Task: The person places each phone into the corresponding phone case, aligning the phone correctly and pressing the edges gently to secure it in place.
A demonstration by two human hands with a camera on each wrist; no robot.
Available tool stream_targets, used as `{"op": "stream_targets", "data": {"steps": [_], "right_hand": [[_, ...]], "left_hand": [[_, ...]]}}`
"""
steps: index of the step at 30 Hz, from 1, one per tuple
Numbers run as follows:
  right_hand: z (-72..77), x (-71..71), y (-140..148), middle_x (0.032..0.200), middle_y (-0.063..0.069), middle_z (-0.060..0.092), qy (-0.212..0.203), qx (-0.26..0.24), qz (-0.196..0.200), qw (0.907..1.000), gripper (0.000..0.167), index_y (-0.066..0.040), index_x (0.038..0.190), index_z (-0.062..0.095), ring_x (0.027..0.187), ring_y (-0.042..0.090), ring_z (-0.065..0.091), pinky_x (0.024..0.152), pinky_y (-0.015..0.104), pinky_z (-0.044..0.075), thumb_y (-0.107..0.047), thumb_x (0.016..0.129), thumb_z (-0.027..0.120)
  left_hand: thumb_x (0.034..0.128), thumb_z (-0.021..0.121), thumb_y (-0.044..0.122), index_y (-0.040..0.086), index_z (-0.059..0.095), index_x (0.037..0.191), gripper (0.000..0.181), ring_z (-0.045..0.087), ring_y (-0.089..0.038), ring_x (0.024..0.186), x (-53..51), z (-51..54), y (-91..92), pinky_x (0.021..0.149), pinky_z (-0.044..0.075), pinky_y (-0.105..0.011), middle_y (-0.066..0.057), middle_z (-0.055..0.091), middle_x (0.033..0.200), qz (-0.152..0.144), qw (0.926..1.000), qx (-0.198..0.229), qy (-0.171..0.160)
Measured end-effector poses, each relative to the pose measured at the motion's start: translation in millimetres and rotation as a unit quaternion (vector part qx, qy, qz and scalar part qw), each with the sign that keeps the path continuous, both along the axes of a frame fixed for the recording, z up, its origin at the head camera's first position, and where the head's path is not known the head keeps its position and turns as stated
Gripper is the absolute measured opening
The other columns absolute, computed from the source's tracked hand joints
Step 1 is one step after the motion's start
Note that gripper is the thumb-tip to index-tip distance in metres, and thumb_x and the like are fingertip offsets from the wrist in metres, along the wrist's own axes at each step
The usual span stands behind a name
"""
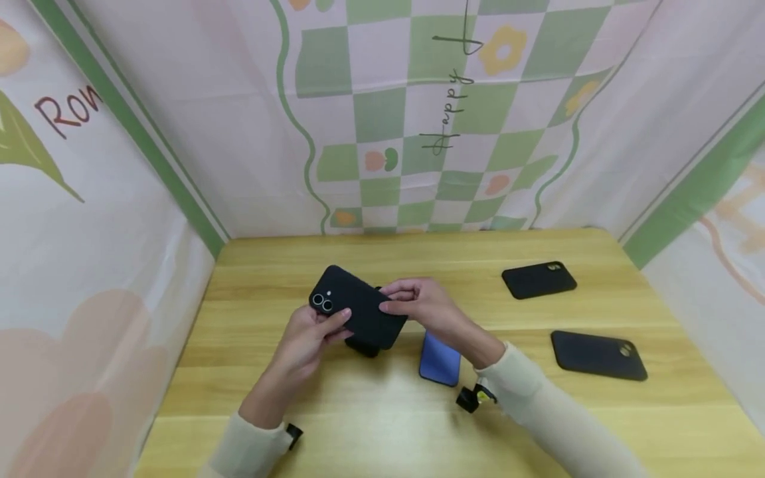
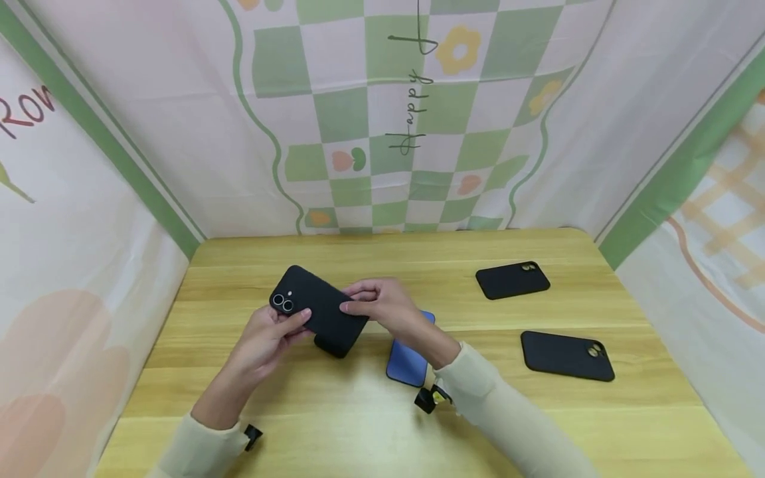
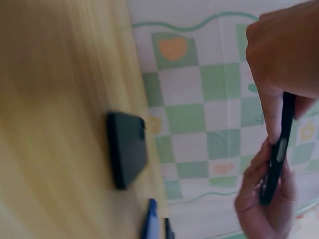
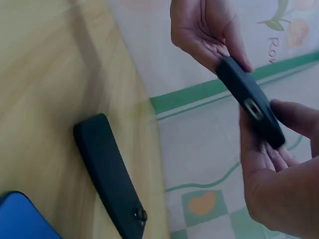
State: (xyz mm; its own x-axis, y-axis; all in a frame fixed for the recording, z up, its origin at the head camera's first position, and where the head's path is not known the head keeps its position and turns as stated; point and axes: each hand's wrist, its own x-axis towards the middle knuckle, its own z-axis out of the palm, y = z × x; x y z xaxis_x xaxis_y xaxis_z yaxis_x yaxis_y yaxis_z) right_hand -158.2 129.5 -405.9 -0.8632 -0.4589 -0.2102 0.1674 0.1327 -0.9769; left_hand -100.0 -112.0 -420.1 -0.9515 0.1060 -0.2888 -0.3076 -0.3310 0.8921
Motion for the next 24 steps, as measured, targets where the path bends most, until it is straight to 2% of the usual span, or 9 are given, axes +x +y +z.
{"op": "stream_targets", "data": {"steps": [2, 4, 10, 16, 22, 24], "right_hand": [[1.6, -1.0, -5.0, 0.105, 0.005, 0.080, 0.014, 0.035, 0.031, 0.9988, 0.034, -0.001, 0.125, 0.074, 0.098, 0.017, 0.074, 0.087, 0.028, 0.059, -0.015, 0.094, 0.081], [0.6, -1.1, -11.1, 0.103, 0.006, 0.080, 0.019, 0.050, 0.060, 0.9967, 0.033, -0.001, 0.124, 0.075, 0.096, 0.018, 0.076, 0.085, 0.029, 0.061, -0.014, 0.094, 0.081], [-11.9, 4.0, -31.3, 0.094, 0.006, 0.080, 0.008, 0.038, 0.114, 0.9927, 0.027, 0.004, 0.116, 0.074, 0.084, 0.012, 0.075, 0.072, 0.026, 0.062, -0.001, 0.091, 0.080], [-27.8, 12.3, -51.5, 0.084, 0.002, 0.075, 0.002, 0.035, 0.148, 0.9883, 0.028, 0.005, 0.114, 0.072, 0.076, 0.008, 0.068, 0.065, 0.024, 0.059, 0.005, 0.087, 0.080], [-43.9, 20.1, -67.3, 0.075, -0.004, 0.067, 0.011, 0.046, 0.171, 0.9842, 0.025, 0.004, 0.109, 0.070, 0.070, 0.006, 0.065, 0.066, 0.025, 0.060, 0.006, 0.086, 0.081], [-49.4, 23.8, -71.9, 0.074, -0.004, 0.068, 0.007, 0.050, 0.181, 0.9821, 0.024, 0.004, 0.107, 0.069, 0.069, 0.006, 0.065, 0.065, 0.026, 0.061, 0.007, 0.086, 0.080]], "left_hand": [[0.1033, 0.065, -0.002, -0.005, 0.053, 0.145, 0.043, 0.072, -0.024, 0.116, 2.5, -2.7, -9.2, 0.095, 0.061, -0.035, -0.023, 0.067, 0.137, -0.022, 0.9997, -0.013, -0.001], [0.1034, 0.065, -0.002, -0.008, 0.052, 0.145, 0.044, 0.072, -0.024, 0.116, 4.3, -4.7, -18.4, 0.095, 0.061, -0.036, -0.024, 0.067, 0.137, -0.050, 0.9982, -0.033, 0.006], [0.1027, 0.067, 0.001, -0.014, 0.051, 0.141, 0.045, 0.074, -0.022, 0.111, 8.4, -12.0, -46.1, 0.095, 0.062, -0.036, -0.022, 0.071, 0.131, -0.127, 0.9873, -0.091, 0.027], [0.1008, 0.068, 0.000, -0.020, 0.055, 0.131, 0.038, 0.075, -0.018, 0.101, 13.0, -22.1, -72.1, 0.090, 0.063, -0.033, -0.016, 0.076, 0.116, -0.165, 0.9787, -0.121, 0.018], [0.1001, 0.070, 0.002, -0.017, 0.059, 0.126, 0.034, 0.076, -0.019, 0.097, 13.7, -34.2, -89.0, 0.088, 0.064, -0.034, -0.013, 0.078, 0.109, -0.190, 0.9742, -0.122, -0.003], [0.1001, 0.071, 0.003, -0.016, 0.061, 0.124, 0.033, 0.077, -0.019, 0.096, 14.2, -38.8, -94.5, 0.087, 0.064, -0.034, -0.014, 0.078, 0.109, -0.205, 0.9702, -0.129, -0.013]]}}
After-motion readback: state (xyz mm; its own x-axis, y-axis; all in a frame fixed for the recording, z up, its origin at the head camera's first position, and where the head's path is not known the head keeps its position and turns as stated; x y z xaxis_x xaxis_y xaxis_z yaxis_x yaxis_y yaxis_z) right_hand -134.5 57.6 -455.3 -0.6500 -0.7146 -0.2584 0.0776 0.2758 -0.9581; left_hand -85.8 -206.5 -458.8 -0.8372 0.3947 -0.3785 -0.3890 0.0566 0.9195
